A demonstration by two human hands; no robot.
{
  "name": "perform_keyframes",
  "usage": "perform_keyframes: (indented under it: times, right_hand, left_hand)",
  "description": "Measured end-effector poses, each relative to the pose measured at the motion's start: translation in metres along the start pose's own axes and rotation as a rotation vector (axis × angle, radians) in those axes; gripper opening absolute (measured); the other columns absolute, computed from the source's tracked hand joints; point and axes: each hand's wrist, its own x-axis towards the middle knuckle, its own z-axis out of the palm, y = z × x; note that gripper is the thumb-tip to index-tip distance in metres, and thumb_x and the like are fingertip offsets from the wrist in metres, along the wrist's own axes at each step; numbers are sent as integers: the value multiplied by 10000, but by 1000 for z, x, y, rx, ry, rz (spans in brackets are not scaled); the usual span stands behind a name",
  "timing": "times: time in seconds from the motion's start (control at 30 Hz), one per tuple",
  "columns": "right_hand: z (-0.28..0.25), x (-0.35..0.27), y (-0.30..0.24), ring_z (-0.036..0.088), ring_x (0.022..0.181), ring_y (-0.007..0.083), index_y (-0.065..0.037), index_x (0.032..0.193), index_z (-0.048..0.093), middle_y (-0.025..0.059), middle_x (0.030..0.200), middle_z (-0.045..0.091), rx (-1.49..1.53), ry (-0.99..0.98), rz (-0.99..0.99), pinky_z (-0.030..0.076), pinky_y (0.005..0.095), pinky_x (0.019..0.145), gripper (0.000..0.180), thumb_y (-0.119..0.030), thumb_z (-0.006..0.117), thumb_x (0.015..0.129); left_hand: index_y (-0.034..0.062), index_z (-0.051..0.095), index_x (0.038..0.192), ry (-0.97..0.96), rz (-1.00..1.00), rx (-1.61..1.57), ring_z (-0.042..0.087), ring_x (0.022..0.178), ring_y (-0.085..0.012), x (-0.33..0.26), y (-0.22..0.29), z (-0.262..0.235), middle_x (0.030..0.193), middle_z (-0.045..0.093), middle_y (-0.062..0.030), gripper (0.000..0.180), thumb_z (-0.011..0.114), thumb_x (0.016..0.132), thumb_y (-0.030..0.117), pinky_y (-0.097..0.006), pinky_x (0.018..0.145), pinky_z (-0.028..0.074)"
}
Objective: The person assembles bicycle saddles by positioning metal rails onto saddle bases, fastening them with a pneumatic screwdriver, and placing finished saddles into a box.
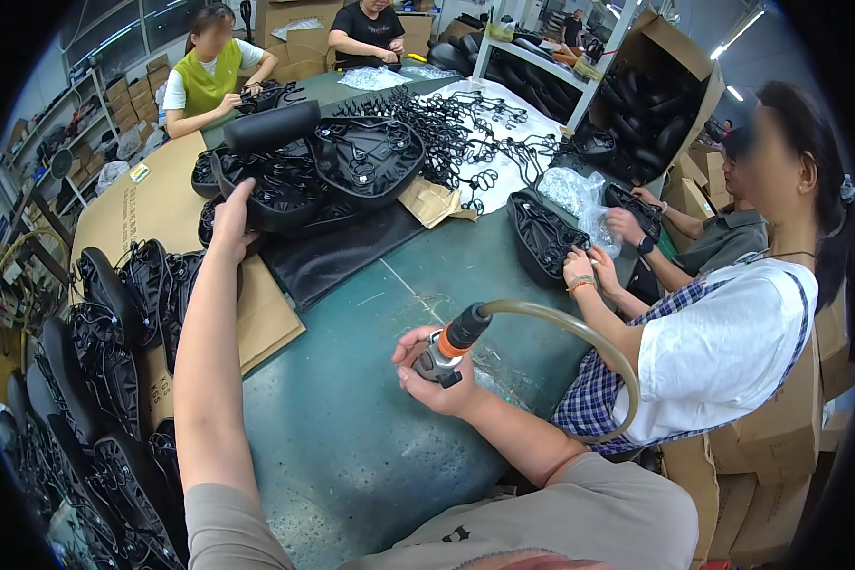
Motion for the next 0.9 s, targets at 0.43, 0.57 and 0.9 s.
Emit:
perform_keyframes:
  times: [0.43, 0.57, 0.9]
  right_hand:
    - [1, -13, 8, 634, 823, 85, -41, 1194, 572, 57, 1033, 658, 77, 22, -103, 531, 266, 718, 387, 63, 717, 851]
    - [-3, -9, 8, 651, 833, 83, -15, 1175, 568, 71, 1032, 665, 81, 22, -74, 528, 245, 697, 370, 87, 696, 844]
    - [-5, -19, 14, 644, 728, 149, -20, 1192, 503, 108, 989, 637, 12, 79, -76, 562, 308, 652, 360, 56, 646, 871]
  left_hand:
    - [78, 580, 1290, -204, -130, -274, 689, 1086, -303, -4, -23, -8, 1199, 710, -110, 466, 615, 868, 274, -484, 981, 559]
    - [117, 675, 1135, -47, -26, -153, 659, 943, -222, 2, -23, -10, 1048, 704, -37, 417, 741, 786, 336, -420, 878, 513]
    - [225, 576, 1341, -57, -56, -121, 509, 1303, -328, 11, -14, -19, 1371, 572, -91, 625, 725, 803, 506, -644, 1062, 402]
